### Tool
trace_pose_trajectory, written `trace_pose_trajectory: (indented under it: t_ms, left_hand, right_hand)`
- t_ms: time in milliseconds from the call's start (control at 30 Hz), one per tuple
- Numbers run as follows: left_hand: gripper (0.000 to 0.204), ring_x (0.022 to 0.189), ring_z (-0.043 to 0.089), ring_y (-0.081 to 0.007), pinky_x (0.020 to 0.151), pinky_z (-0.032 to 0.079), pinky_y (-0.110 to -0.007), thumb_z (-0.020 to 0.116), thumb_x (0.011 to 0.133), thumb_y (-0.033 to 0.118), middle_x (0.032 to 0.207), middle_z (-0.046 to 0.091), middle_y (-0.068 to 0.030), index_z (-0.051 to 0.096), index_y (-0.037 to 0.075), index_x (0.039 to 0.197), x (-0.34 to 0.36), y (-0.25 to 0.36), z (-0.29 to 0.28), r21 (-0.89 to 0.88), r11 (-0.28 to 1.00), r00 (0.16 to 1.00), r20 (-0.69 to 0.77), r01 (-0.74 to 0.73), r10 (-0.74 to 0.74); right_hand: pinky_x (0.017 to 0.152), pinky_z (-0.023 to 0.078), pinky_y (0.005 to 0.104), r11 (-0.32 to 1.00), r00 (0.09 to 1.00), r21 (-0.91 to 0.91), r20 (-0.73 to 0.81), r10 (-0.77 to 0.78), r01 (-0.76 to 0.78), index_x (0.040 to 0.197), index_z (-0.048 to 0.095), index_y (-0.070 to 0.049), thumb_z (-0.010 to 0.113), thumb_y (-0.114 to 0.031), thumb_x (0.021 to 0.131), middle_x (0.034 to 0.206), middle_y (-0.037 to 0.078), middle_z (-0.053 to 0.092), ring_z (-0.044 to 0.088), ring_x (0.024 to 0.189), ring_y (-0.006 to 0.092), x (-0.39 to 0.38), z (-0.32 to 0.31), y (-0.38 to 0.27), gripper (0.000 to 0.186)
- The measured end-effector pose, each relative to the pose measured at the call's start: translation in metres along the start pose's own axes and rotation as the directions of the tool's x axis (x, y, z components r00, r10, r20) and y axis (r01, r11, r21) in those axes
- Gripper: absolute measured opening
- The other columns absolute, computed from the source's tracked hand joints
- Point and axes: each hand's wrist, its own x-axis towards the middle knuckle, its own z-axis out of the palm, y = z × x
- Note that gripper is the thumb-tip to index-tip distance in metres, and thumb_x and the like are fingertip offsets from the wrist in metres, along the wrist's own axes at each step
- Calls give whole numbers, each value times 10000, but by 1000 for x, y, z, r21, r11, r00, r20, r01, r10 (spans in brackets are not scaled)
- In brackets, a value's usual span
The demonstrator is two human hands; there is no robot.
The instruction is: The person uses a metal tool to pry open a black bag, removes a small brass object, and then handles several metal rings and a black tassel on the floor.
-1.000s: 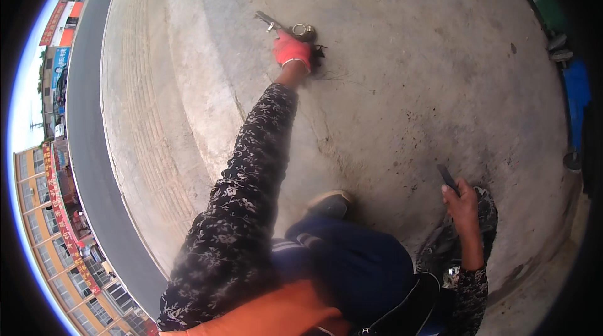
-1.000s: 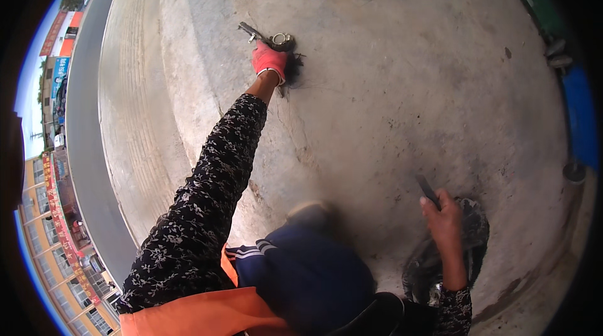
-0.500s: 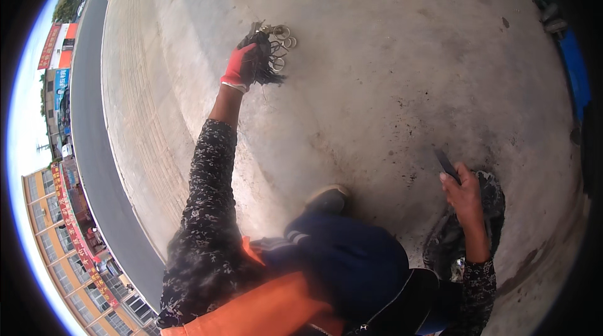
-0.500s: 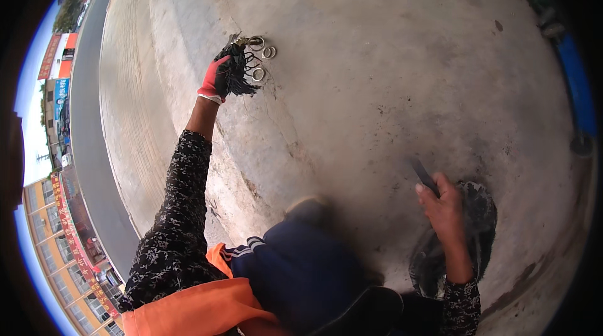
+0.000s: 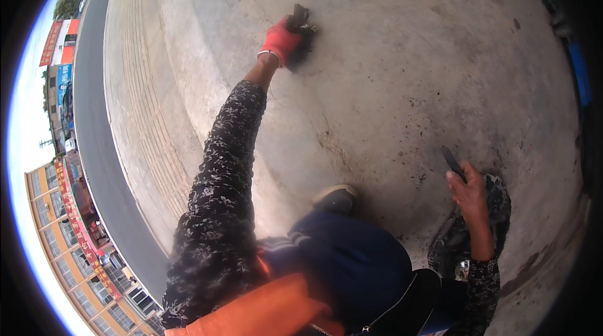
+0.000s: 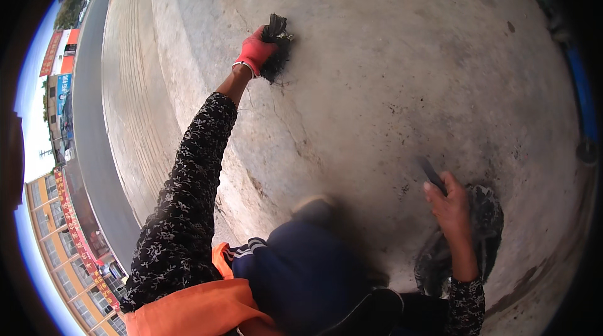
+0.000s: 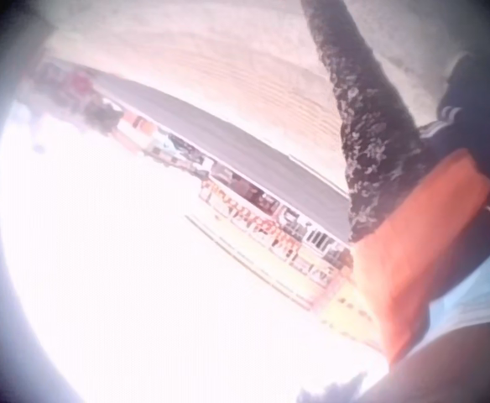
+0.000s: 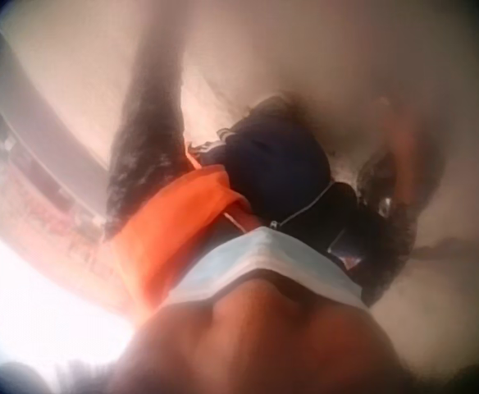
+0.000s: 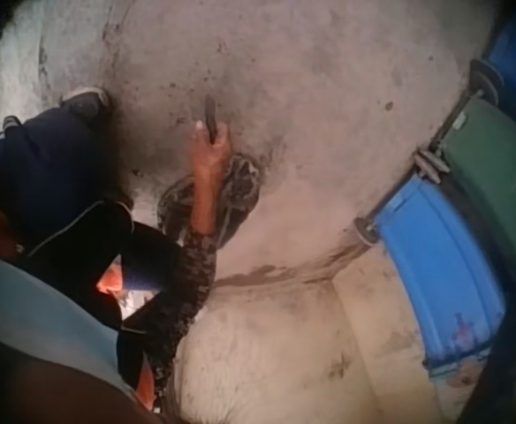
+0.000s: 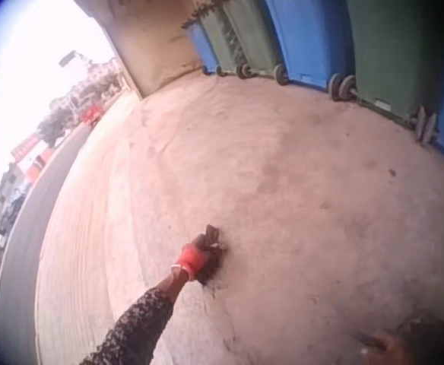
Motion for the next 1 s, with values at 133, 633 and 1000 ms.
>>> trace_pose_trajectory:
  t_ms: [133,633,1000]
  left_hand:
    - [325,1013,634,-408,831,508,-475,671,820,240,1018,682,-209,587,94,1097,-11,25,41,431,893,991,-66,132,-115]
    - [459,925,675,-179,796,541,-324,756,718,104,1029,704,-110,609,8,1142,-104,52,36,-309,934,982,109,180,-153]
    - [333,770,642,-120,679,529,-263,747,815,68,942,679,-46,604,2,1108,-255,73,123,-782,400,877,405,478,-258]
  right_hand:
    - [447,294,219,999,999,-22,-16,40,-40,850,537,-83,666,-222,925,674,-55,506,373,524,5,-4,1,-7,204]
    - [641,486,414,948,971,-264,-113,-212,176,923,582,11,687,-288,871,717,168,637,628,653,312,93,112,54,321]
    - [638,479,441,845,856,-494,-327,-400,206,978,582,9,617,-240,941,724,201,589,587,656,392,116,114,76,254]
